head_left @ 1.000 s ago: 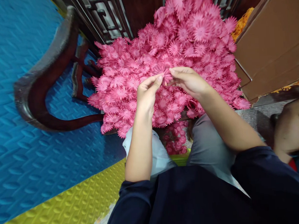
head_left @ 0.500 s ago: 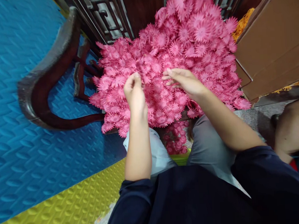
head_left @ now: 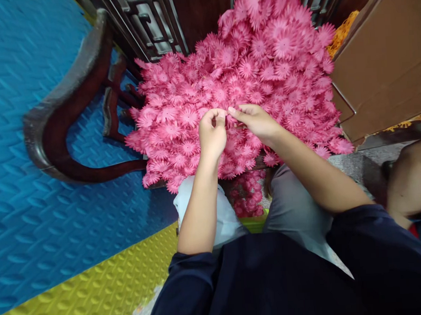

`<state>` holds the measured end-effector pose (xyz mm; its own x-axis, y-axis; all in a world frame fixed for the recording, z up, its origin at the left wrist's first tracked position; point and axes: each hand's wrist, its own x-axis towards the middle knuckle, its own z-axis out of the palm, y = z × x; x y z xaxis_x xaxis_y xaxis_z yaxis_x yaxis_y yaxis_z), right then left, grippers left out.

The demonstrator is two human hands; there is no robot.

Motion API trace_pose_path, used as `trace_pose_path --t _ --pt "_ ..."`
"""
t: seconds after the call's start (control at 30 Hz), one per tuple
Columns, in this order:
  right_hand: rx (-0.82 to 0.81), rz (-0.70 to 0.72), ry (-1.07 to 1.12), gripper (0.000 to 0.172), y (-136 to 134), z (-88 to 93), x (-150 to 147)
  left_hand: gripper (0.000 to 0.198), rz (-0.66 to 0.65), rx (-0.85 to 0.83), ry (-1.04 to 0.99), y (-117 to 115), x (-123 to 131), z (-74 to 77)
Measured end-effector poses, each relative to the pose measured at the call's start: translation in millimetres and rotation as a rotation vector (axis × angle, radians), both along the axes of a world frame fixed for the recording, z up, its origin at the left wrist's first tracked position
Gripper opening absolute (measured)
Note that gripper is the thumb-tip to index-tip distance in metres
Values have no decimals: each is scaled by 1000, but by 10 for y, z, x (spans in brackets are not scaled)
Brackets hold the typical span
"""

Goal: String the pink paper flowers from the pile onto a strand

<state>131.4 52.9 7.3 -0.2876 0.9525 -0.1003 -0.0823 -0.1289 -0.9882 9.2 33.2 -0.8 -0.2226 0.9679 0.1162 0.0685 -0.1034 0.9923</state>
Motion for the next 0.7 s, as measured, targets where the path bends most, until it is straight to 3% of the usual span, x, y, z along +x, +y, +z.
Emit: trace_pose_path --t 0.13,0.33,0.5,0.6,0.7 --pt "-24 -3 18 42 14 -1 -1 23 28 8 -110 22 -4 -22" --pt "-141 -40 117 40 46 -11 15 13 206 -37 -293 131 -137 -108" --pt "-105 -33 118 39 -10 -14 -84 20 278 24 -280 127 -115 -107" --pt "-143 -103 127 40 -28 -48 -147 24 353 73 -211 73 -20 -74" --pt "-171 -224 139 43 82 -164 -59 22 523 162 -244 47 -52 10"
